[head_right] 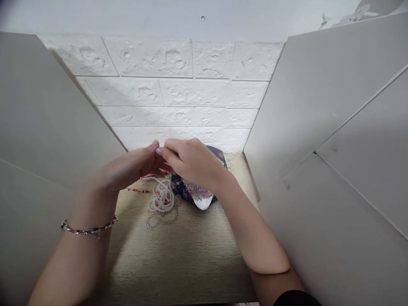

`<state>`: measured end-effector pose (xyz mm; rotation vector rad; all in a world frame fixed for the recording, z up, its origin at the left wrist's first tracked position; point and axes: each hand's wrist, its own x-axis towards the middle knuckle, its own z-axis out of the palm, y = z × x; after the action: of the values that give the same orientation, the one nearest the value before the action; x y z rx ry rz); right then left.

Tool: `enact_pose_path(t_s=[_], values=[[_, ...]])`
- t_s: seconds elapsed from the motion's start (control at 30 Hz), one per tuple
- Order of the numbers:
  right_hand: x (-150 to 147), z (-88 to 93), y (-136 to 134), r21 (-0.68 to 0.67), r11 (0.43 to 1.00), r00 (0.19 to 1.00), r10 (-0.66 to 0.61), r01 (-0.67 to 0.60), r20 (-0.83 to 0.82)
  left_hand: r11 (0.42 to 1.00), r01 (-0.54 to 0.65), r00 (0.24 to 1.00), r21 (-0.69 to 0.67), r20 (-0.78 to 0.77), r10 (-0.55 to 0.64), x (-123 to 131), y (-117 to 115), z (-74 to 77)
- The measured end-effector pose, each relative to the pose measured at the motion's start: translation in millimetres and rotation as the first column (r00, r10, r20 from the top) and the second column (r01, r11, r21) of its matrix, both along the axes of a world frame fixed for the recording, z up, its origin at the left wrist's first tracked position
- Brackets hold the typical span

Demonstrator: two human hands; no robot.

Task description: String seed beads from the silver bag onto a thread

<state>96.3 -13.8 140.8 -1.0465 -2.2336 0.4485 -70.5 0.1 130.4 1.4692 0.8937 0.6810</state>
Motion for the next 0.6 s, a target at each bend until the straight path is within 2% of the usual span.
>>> enact_pose_path(t_s=[0.07,0.13,0.2,0.23,0.3,0.37,0.43,0.53,0.6], values=[[-0.1,-1.8,3.3,0.073,0.993,0.995,-0.089,0.091,-0.035,0.993,0.103,0.994,-0.054,-0.040,-0.105,0.8,1.6,-2.7],[-1.3,-5.9,9.7,0.107,0.986,0.991,-0.124,0.128,-0.046,0.981,0.175,0.985,-0.085,0.011,-0.175,0.8,1.6,-2.2],[-3.3,-11.0,16.1,0.121,0.979,0.986,-0.166,0.165,-0.008,0.978,0.196,0.978,-0.074,0.091,-0.189,0.3,0.4,0.0],[-4.6,-13.3,18.2,0.126,0.975,0.981,-0.189,0.185,0.028,0.984,0.169,0.977,-0.053,0.138,-0.161,0.3,-0.5,1.4],[-7.1,-16.6,18.6,0.125,0.972,0.972,-0.213,0.200,0.100,0.999,0.041,0.965,0.009,0.260,-0.042,1.1,-2.5,4.5],[-9.3,-16.9,14.0,0.098,0.979,0.971,-0.194,0.181,0.142,0.990,-0.126,0.912,0.063,0.401,0.091,3.4,-4.4,7.7],[-10.5,-14.2,6.2,0.054,0.990,0.977,-0.139,0.131,0.160,0.963,-0.254,0.842,0.089,0.510,0.174,6.7,-5.8,10.2],[-10.0,-7.0,-5.3,0.006,1.000,0.988,-0.023,0.022,0.155,0.958,-0.272,0.811,0.092,0.558,0.176,11.5,-6.7,10.8],[-8.3,-2.5,-9.8,0.012,1.000,0.993,0.013,-0.014,0.114,0.984,-0.171,0.860,0.052,0.496,0.123,13.3,-6.1,8.4]])
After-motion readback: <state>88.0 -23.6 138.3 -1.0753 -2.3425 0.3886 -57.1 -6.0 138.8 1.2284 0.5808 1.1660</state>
